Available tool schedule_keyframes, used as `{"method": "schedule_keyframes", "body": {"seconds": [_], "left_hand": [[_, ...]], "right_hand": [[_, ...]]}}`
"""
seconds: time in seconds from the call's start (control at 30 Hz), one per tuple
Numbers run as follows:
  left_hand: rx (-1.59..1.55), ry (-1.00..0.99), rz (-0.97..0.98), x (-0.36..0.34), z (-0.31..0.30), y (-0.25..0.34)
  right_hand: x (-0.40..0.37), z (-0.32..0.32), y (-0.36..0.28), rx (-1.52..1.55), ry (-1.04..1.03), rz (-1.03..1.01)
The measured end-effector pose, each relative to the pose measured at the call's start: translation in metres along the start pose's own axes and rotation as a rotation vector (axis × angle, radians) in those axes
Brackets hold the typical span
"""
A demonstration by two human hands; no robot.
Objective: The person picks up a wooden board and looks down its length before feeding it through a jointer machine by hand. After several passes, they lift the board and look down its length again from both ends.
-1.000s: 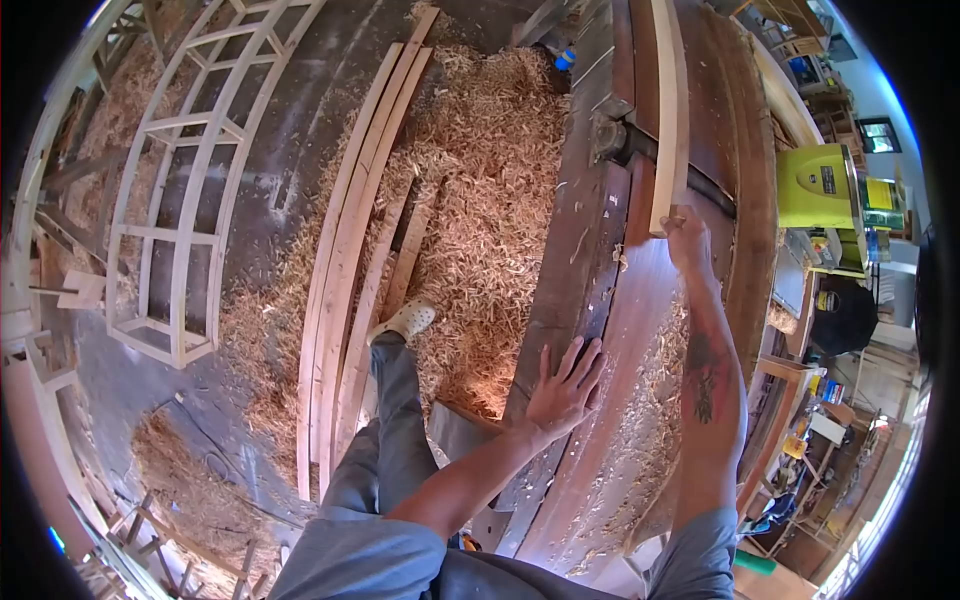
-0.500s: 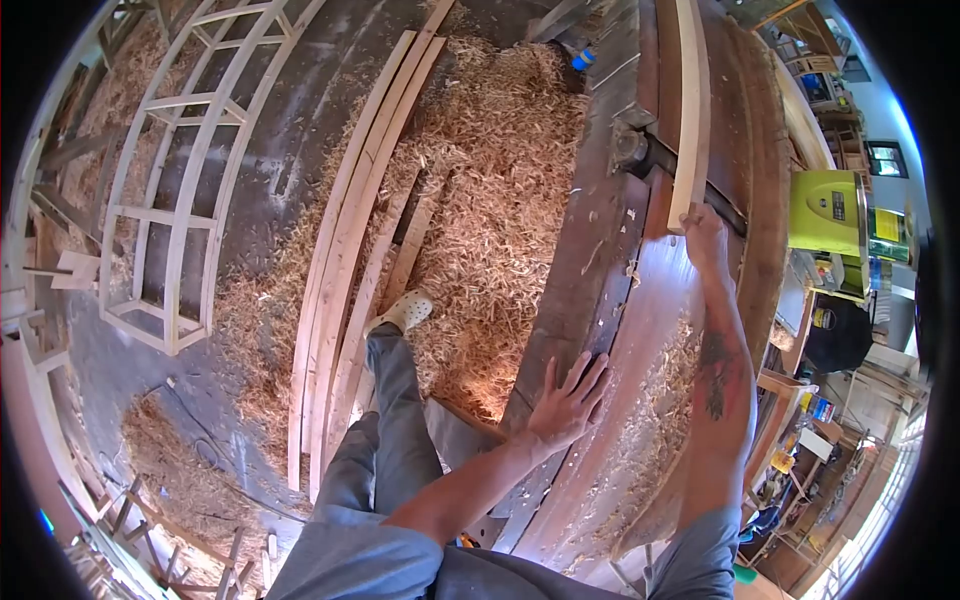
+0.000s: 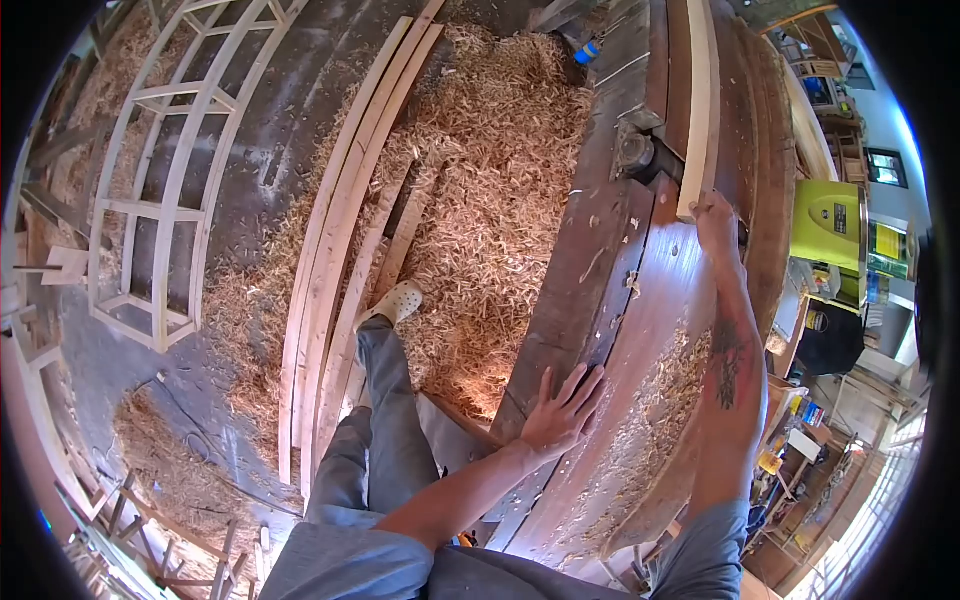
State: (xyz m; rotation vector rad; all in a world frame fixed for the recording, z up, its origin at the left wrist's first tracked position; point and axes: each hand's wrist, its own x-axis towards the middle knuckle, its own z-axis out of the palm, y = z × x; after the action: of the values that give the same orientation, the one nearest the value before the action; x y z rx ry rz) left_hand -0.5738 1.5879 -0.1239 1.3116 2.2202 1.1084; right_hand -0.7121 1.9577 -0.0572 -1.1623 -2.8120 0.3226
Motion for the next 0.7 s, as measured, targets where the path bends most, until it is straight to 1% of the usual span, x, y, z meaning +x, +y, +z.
{"method": "schedule_keyframes", "body": {"seconds": [0.1, 0.17, 0.2, 0.43, 0.5, 0.63, 0.7], "left_hand": [[0.000, -0.009, 0.004, 0.001, -0.001, 0.000], [-0.004, 0.052, 0.012, 0.002, -0.002, 0.000], [-0.006, 0.052, 0.010, 0.002, -0.001, 0.000], [-0.015, 0.036, -0.004, 0.002, 0.001, -0.001], [-0.014, 0.034, -0.006, 0.001, 0.002, -0.001], [-0.012, 0.017, -0.007, 0.000, 0.002, 0.000], [-0.012, 0.011, -0.008, 0.001, 0.002, -0.002]], "right_hand": [[0.011, 0.000, 0.002, -0.075, -0.001, -0.021], [0.018, -0.002, 0.001, -0.113, -0.028, -0.016], [0.021, -0.003, 0.000, -0.149, -0.055, -0.010], [0.037, -0.009, -0.010, -0.134, -0.082, 0.016], [0.040, -0.011, -0.013, -0.144, -0.084, 0.059], [0.054, -0.008, -0.008, -0.203, -0.067, 0.037], [0.061, -0.009, -0.011, -0.174, -0.075, 0.072]]}}
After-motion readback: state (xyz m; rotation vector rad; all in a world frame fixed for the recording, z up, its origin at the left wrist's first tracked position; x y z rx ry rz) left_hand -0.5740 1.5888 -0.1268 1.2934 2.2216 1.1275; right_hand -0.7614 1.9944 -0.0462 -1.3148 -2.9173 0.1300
